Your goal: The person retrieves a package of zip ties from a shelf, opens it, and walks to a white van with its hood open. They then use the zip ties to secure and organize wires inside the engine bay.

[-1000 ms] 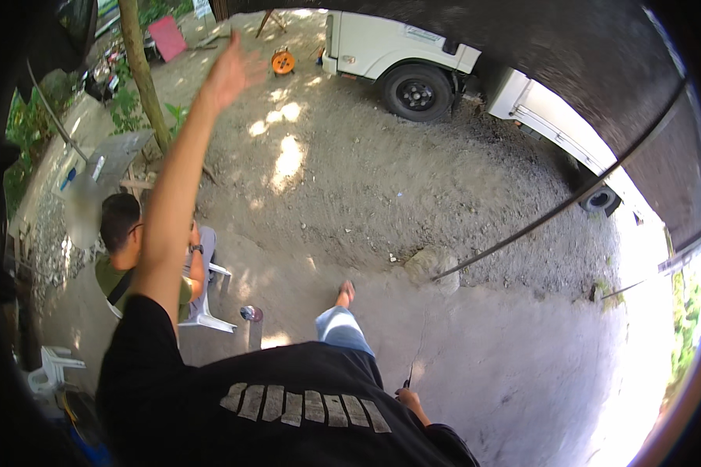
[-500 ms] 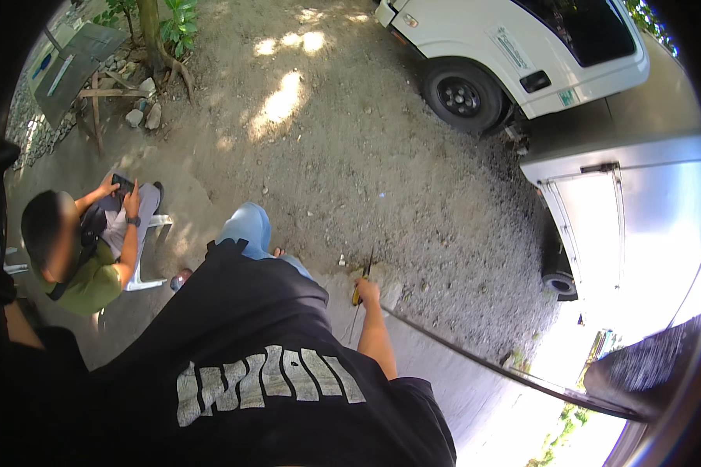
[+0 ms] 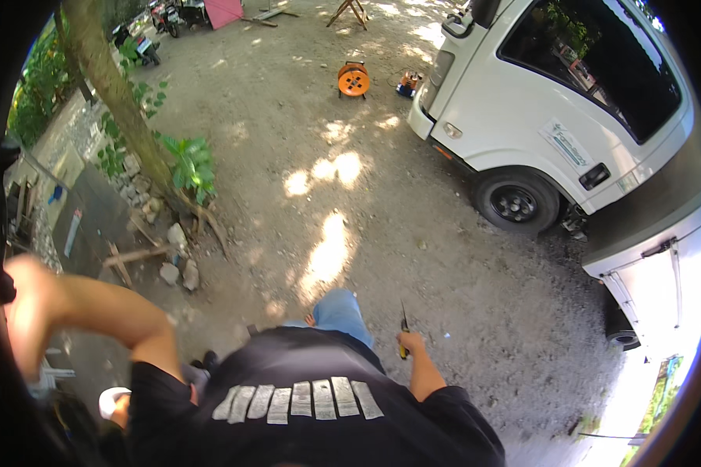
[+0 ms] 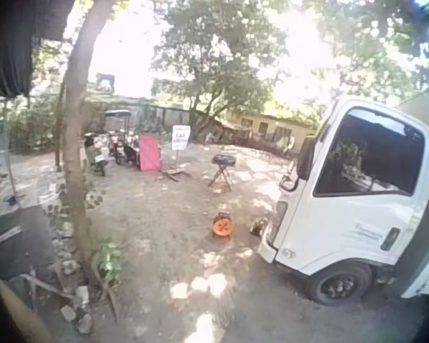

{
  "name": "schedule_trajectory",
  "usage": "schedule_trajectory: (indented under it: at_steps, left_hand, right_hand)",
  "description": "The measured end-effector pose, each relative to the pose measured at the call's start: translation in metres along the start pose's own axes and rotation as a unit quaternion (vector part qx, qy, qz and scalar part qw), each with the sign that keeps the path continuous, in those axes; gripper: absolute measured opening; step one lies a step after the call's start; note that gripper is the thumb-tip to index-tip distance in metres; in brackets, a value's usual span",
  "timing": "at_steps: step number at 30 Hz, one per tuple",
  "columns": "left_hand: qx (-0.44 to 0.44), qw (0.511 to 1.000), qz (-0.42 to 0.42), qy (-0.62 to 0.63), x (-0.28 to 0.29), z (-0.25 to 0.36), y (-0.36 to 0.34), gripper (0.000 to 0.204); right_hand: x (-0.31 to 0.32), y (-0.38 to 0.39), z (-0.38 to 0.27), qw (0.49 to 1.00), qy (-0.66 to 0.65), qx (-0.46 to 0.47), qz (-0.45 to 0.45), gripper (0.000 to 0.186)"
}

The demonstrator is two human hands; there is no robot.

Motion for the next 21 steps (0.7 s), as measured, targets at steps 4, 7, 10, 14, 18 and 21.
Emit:
schedule_trajectory:
  at_steps: [4, 7, 10, 14, 18, 21]
  left_hand:
    - [0.306, 0.923, -0.005, -0.232, 0.038, -0.236, 0.076, 0.043]
    - [0.471, 0.836, -0.176, -0.217, 0.078, -0.360, 0.152, 0.054]
    - [0.597, 0.741, -0.208, -0.225, 0.123, -0.455, 0.228, 0.058]
    - [0.727, 0.579, -0.233, -0.284, 0.156, -0.525, 0.279, 0.047]
    - [0.765, 0.602, -0.105, -0.205, 0.172, -0.580, 0.249, 0.043]
    - [0.746, 0.623, -0.040, -0.230, 0.200, -0.650, 0.213, 0.044]
  right_hand:
    - [0.032, -0.039, -0.070, 0.998, -0.010, -0.058, -0.022, 0.031]
    - [0.090, -0.082, -0.159, 0.970, 0.204, 0.124, -0.055, 0.038]
    - [0.136, -0.137, -0.300, 0.989, 0.139, -0.046, -0.013, 0.044]
    - [0.210, -0.178, -0.556, 0.989, 0.092, 0.084, 0.079, 0.048]
    - [0.272, -0.166, -0.827, 0.966, 0.084, 0.245, 0.015, 0.045]
    - [0.298, -0.132, -1.010, 0.911, 0.070, 0.407, 0.015, 0.051]
Point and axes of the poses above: each hand's wrist, its own y-axis away from the middle knuckle, its own x-axis out of the back of the hand, z = x × y, the point moved 2 cm from there along -y, towards the middle knuckle, and after that the axes turned 6 degrees about y, right-handed, at the moved point
